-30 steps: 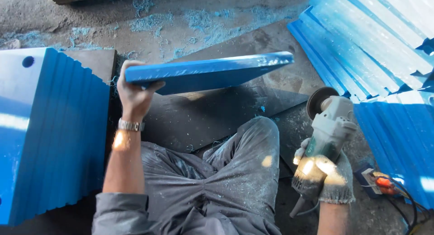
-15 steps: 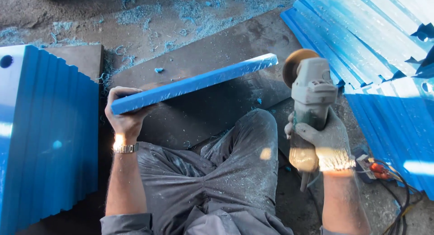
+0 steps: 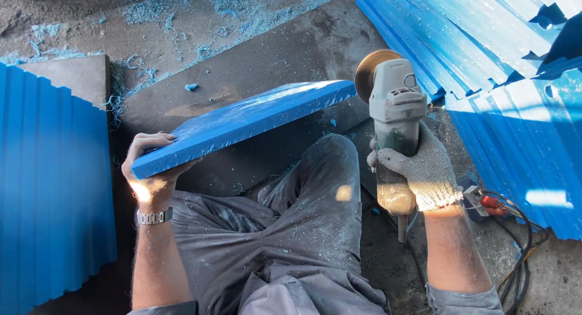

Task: Grinding the edges of blue plastic slabs using an angle grinder.

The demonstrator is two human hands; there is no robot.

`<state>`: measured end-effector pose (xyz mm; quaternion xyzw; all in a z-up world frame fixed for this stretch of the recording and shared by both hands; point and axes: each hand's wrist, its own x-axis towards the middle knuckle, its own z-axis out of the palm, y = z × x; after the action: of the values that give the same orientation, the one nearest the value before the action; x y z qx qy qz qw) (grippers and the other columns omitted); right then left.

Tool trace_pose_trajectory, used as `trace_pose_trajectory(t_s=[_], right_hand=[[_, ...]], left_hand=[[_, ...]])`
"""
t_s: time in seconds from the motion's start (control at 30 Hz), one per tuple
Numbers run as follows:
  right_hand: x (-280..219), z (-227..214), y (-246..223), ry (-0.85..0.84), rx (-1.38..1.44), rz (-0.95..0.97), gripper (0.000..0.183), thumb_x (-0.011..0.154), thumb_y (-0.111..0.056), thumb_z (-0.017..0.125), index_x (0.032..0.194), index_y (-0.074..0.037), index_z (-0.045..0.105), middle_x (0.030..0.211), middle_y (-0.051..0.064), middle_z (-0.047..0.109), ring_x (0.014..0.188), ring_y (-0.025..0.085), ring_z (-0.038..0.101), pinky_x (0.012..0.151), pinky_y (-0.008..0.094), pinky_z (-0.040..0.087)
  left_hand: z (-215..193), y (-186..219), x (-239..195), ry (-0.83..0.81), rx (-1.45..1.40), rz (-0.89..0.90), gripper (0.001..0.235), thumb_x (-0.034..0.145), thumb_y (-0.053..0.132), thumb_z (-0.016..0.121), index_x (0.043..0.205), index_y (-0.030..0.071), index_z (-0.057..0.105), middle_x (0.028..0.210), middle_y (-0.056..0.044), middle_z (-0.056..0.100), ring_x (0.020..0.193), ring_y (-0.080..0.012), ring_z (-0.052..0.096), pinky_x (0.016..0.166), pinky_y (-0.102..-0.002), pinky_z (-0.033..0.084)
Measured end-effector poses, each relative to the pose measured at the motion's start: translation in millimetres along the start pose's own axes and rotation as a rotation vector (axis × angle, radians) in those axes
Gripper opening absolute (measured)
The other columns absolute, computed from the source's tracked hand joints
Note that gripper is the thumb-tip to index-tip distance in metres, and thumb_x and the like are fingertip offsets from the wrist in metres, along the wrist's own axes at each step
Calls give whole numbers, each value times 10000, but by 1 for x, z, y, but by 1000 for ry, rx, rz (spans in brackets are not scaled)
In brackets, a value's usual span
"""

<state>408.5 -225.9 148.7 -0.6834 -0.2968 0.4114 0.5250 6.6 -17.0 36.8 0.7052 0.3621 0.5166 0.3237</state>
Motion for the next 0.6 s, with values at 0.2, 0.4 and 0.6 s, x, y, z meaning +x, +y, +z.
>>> trace_pose_trajectory(t_s=[0.2,0.4,0.6], right_hand=[[-7,10,0,-1,30,43,441,773,4,768,1183,17,607,980,129,728,806,221,750,690,354,626],[-12,19,-3,-29,-54,64,495,743,30,758,1211,-19,601,967,118,739,814,204,759,715,331,637],[-16,22,10,75,142,49,540,753,20,745,1256,-25,551,987,112,708,789,206,742,674,352,637]], left_hand=[[-3,-3,-3,-12,-27,2,549,706,229,1016,1101,81,664,1069,-49,702,1078,-169,705,1113,-356,541],[-3,0,-9,-14,-29,-15,559,711,249,1024,1104,84,664,1075,-48,687,1083,-175,703,1063,-348,560],[-2,-5,-9,-7,-13,-3,565,725,265,1022,1118,89,655,1104,-60,701,1126,-189,699,1068,-342,555]])
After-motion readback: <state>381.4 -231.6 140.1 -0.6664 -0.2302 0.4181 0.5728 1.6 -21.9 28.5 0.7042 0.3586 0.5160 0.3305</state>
